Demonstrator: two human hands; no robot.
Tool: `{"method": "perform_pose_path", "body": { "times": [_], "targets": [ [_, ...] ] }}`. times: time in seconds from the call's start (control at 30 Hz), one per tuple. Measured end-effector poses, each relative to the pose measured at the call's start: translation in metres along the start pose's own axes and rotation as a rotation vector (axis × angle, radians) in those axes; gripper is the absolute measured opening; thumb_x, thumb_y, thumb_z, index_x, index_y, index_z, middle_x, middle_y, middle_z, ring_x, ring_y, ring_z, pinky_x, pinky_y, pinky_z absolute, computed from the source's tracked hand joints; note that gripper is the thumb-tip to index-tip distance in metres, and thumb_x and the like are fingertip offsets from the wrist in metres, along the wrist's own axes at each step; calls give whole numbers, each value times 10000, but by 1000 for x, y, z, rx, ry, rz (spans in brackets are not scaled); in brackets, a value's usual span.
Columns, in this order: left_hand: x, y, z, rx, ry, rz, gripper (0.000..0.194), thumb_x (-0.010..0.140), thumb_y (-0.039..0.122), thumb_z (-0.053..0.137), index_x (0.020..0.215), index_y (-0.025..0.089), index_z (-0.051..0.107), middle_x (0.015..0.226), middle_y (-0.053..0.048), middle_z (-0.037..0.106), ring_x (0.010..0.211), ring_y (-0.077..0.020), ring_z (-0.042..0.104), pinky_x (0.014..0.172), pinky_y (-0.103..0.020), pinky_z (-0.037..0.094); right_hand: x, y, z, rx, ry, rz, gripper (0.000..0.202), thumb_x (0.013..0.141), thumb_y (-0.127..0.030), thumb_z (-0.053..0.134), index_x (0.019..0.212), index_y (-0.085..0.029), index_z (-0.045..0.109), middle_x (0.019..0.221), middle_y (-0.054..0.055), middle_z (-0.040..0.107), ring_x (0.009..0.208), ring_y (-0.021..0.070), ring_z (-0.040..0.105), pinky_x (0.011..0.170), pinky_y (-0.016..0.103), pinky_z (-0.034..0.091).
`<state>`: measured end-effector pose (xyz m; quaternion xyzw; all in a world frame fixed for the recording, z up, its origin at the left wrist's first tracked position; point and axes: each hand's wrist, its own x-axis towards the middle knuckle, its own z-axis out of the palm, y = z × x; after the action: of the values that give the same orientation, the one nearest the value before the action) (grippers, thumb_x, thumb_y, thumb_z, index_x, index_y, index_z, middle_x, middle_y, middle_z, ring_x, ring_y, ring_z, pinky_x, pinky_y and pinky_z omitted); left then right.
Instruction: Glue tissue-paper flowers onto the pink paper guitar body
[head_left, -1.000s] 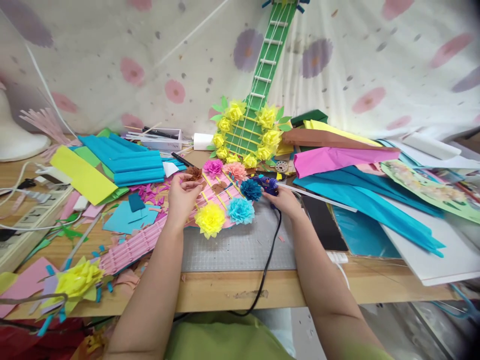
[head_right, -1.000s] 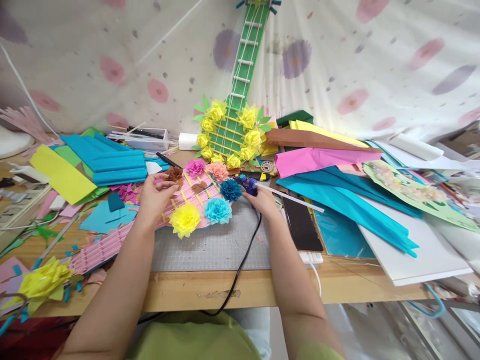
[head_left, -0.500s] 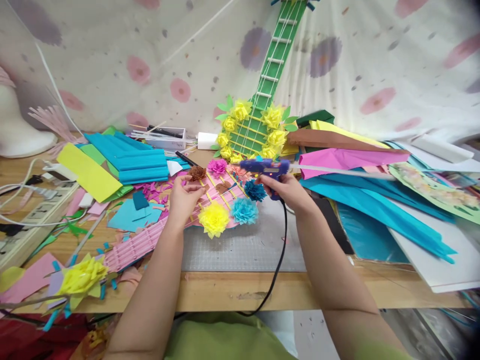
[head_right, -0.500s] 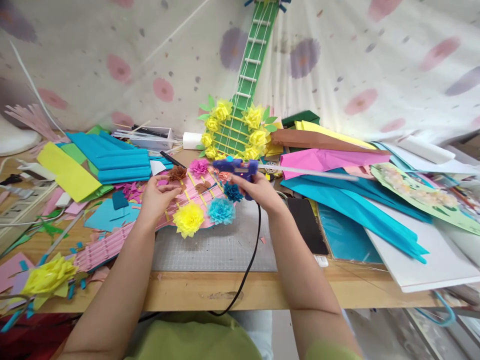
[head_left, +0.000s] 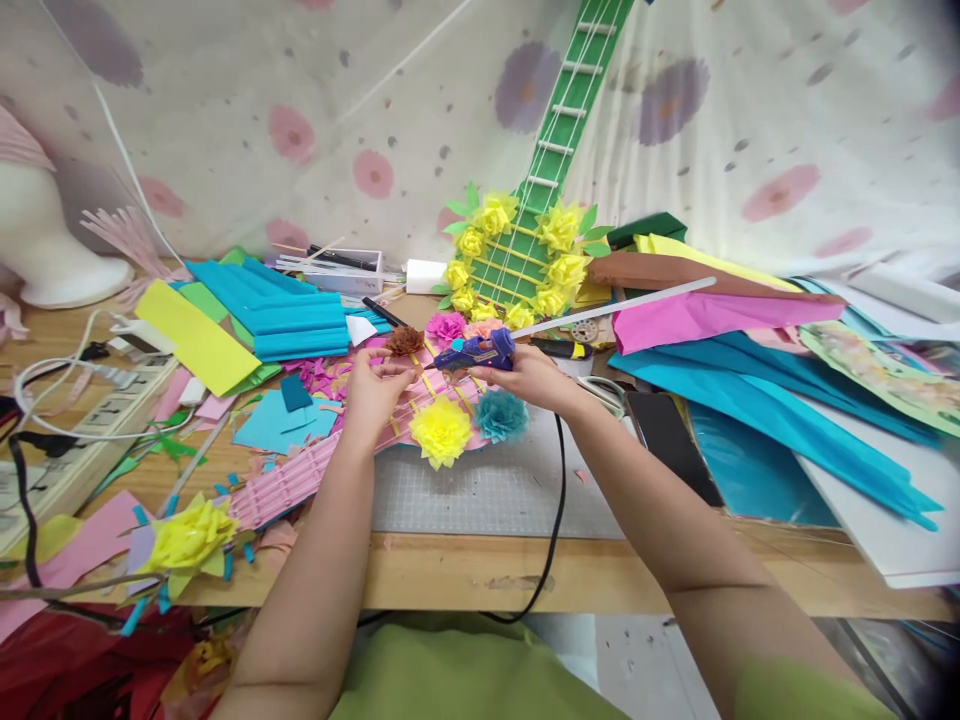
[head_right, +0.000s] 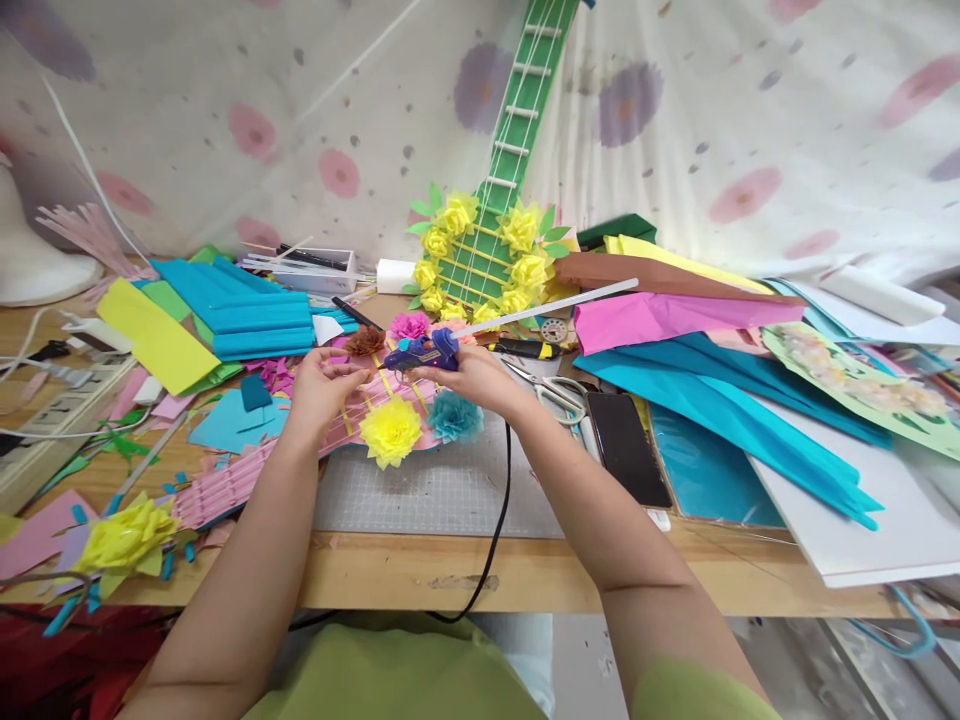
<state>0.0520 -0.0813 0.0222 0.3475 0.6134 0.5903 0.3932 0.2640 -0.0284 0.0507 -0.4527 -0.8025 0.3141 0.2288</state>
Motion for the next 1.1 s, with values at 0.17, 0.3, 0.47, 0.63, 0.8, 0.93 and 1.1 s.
{"method": "perform_pose_path", "body": {
  "times": [0.17,0.3,0.47,0.63,0.8,0.93,1.1],
  "targets": [
    [-1,0,1,5,4,2,472,552,177,726,913,211,424,669,18,638,573,-153,641,460,-233,492,1,-3,-2,-22,-26,-3,395,762,-559,622,932,-216,719,735,22,685,712,169,624,663,274,486],
    [-2,2,2,11,3,0,466,556,173,726,913,213,428,662,25,636,573,-148,640,475,-233,493,0,-4,-4,-59,-28,19,412,760,-576,615,916,-209,718,730,33,685,688,173,621,626,275,475],
    [-3,4,1,-2,13,-18,471,545,153,725,905,214,428,650,29,627,598,-156,649,490,-229,489,-1,-6,-5,-78,-36,27,415,764,-577,608,924,-210,717,725,31,682,687,176,620,634,279,471],
    [-4,4,1,-6,8,-10,473,545,158,728,911,213,433,661,26,630,605,-157,651,498,-233,493,0,-9,-3,-81,-37,38,383,769,-547,620,924,-210,717,769,42,684,739,188,624,675,288,477],
    [-7,5,2,-14,5,-3,474,547,171,734,906,211,428,649,22,631,614,-162,654,485,-220,480,1,-9,-2,-35,-35,-3,386,774,-537,618,968,-219,718,791,32,685,730,175,616,671,282,481],
    [-6,4,2,-15,-1,6,482,547,185,743,909,213,427,661,17,636,623,-164,657,492,-231,493,2,-11,-3,-35,-29,-14,384,776,-535,615,958,-214,720,787,30,683,712,165,608,656,275,480],
    [-6,2,1,2,5,10,491,543,190,750,913,214,428,649,30,628,605,-156,650,499,-237,497,2,-13,-4,-68,-41,-12,371,785,-522,609,964,-218,724,819,34,694,714,165,605,652,279,477]
  ]
}}
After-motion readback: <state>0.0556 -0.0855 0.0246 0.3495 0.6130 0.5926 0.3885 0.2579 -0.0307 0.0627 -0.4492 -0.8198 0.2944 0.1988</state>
